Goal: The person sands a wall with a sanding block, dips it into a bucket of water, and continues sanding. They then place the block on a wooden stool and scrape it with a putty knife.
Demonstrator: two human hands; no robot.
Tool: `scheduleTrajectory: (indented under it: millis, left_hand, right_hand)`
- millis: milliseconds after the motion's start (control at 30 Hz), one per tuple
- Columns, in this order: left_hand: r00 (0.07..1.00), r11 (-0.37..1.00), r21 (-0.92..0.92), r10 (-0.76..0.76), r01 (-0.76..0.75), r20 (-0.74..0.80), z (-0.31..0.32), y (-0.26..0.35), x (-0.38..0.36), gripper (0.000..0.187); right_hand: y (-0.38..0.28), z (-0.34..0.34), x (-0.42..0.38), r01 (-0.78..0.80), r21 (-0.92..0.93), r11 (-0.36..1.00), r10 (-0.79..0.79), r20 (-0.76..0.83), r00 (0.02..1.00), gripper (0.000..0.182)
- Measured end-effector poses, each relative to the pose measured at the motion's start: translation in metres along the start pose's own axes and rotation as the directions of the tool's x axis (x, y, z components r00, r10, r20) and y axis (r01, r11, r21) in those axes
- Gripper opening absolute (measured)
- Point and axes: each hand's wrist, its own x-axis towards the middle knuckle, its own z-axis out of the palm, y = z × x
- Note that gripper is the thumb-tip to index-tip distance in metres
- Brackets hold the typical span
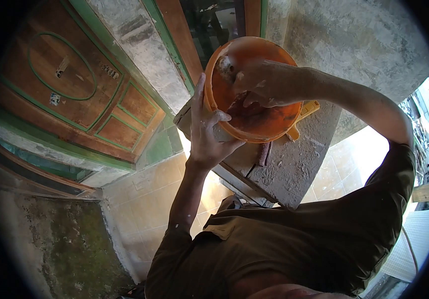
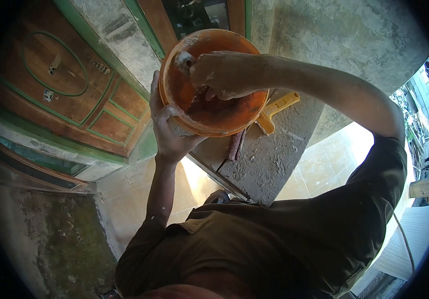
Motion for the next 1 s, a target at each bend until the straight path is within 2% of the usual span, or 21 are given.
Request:
scheduleTrajectory:
  millis: [33, 167, 233, 267, 333, 367, 433, 467, 533, 567, 633, 667, 700, 733, 767, 800, 833, 867, 900, 967, 1000]
  left_hand:
    - [1.000, 1.000, -0.006, 0.003, -0.003, 0.004, 0.000, 0.000, 0.001, 0.053]
    - [1.000, 1.000, 0.021, -0.020, 0.020, -0.007, -0.004, 0.001, 0.004, 0.059]
    - [1.000, 0.999, 0.040, 0.008, -0.008, -0.017, -0.007, 0.000, 0.005, 0.067]
    - [1.000, 0.999, 0.042, 0.009, -0.009, -0.017, -0.008, -0.002, 0.005, 0.067]
    - [0.998, 0.997, 0.066, 0.044, -0.042, -0.033, -0.009, -0.007, 0.003, 0.084]
    - [0.998, 0.997, 0.065, 0.045, -0.043, -0.035, -0.010, -0.007, 0.003, 0.084]
    - [0.999, 0.999, 0.047, 0.000, 0.002, -0.043, -0.013, -0.005, 0.004, 0.078]
    - [0.999, 0.999, 0.049, 0.002, 0.001, -0.047, -0.014, -0.005, 0.004, 0.078]
    - [0.998, 0.992, 0.119, -0.030, 0.036, -0.050, -0.016, -0.006, 0.002, 0.079]
    - [0.998, 0.992, 0.120, -0.028, 0.034, -0.055, -0.016, -0.005, 0.003, 0.079]
    - [0.994, 0.987, 0.135, -0.077, 0.086, -0.073, -0.015, -0.004, 0.005, 0.079]
    - [0.994, 0.988, 0.134, -0.071, 0.081, -0.080, -0.015, -0.005, 0.006, 0.079]
    - [0.987, 0.987, 0.086, -0.129, 0.137, -0.091, -0.015, -0.008, 0.007, 0.079]
    - [0.977, 0.981, 0.038, -0.187, 0.192, -0.098, -0.016, -0.011, 0.008, 0.079]
    - [0.977, 0.981, 0.038, -0.183, 0.188, -0.105, -0.018, -0.016, 0.010, 0.079]
    - [0.977, 0.976, 0.073, -0.198, 0.204, -0.074, -0.020, -0.022, 0.013, 0.082]
    - [0.976, 0.970, 0.107, -0.215, 0.219, -0.042, -0.023, -0.023, 0.017, 0.084]
    - [0.985, 0.962, 0.212, -0.165, 0.173, -0.052, -0.025, -0.022, 0.021, 0.080]
    - [0.985, 0.963, 0.211, -0.161, 0.169, -0.055, -0.026, -0.023, 0.022, 0.080]
    - [0.964, 0.953, 0.147, -0.267, 0.265, -0.002, -0.025, -0.027, 0.024, 0.082]
    - [0.968, 0.957, 0.148, -0.252, 0.250, -0.005, -0.026, -0.026, 0.025, 0.082]
  right_hand:
    - [0.000, -0.001, -0.002, 0.060, -0.050, 0.997, -0.063, -0.061, 0.996, 0.019]
    - [0.014, -0.003, 0.002, 0.129, -0.084, 0.988, -0.135, -0.058, 0.989, 0.023]
    - [0.018, -0.013, 0.007, 0.237, -0.290, 0.927, -0.246, 0.005, 0.969, 0.029]
    - [0.021, -0.019, 0.010, 0.238, -0.291, 0.927, -0.248, 0.004, 0.969, 0.029]
    - [0.017, -0.033, 0.018, 0.182, -0.130, 0.975, -0.176, 0.054, 0.983, 0.032]
    - [0.013, -0.037, 0.019, 0.181, -0.131, 0.975, -0.175, 0.054, 0.983, 0.032]
    - [-0.006, -0.050, 0.024, -0.084, -0.089, 0.993, 0.086, 0.023, 0.996, 0.039]
    - [-0.009, -0.054, 0.026, -0.081, -0.091, 0.993, 0.083, 0.024, 0.996, 0.039]
    - [-0.009, -0.062, 0.031, -0.388, -0.030, 0.921, 0.388, -0.018, 0.922, 0.042]
    - [-0.004, -0.069, 0.034, -0.386, -0.034, 0.922, 0.385, -0.017, 0.923, 0.042]
    - [0.005, -0.083, 0.039, -0.458, 0.024, 0.889, 0.446, 0.186, 0.876, 0.046]
    - [0.004, -0.083, 0.031, -0.494, 0.003, 0.869, 0.494, 0.036, 0.869, 0.055]
    - [0.006, -0.083, 0.023, -0.492, -0.005, 0.870, 0.492, 0.034, 0.870, 0.055]
    - [0.013, -0.080, 0.011, -0.455, 0.207, 0.866, 0.482, -0.109, 0.869, 0.053]
    - [0.019, -0.077, 0.000, -0.369, 0.404, 0.837, 0.488, -0.246, 0.838, 0.051]
    - [0.025, -0.074, -0.014, -0.366, 0.399, 0.840, 0.483, -0.246, 0.840, 0.051]
    - [0.029, -0.073, -0.027, -0.194, 0.606, 0.772, 0.447, -0.300, 0.843, 0.047]
    - [0.033, -0.072, -0.037, -0.002, 0.762, 0.647, 0.424, -0.358, 0.832, 0.043]
    - [0.023, -0.071, -0.038, -0.001, 0.759, 0.651, 0.421, -0.361, 0.832, 0.043]
    - [-0.008, -0.068, -0.046, -0.227, 0.783, 0.580, 0.686, -0.319, 0.653, 0.037]
    - [-0.016, -0.065, -0.052, -0.220, 0.775, 0.592, 0.680, -0.334, 0.652, 0.037]
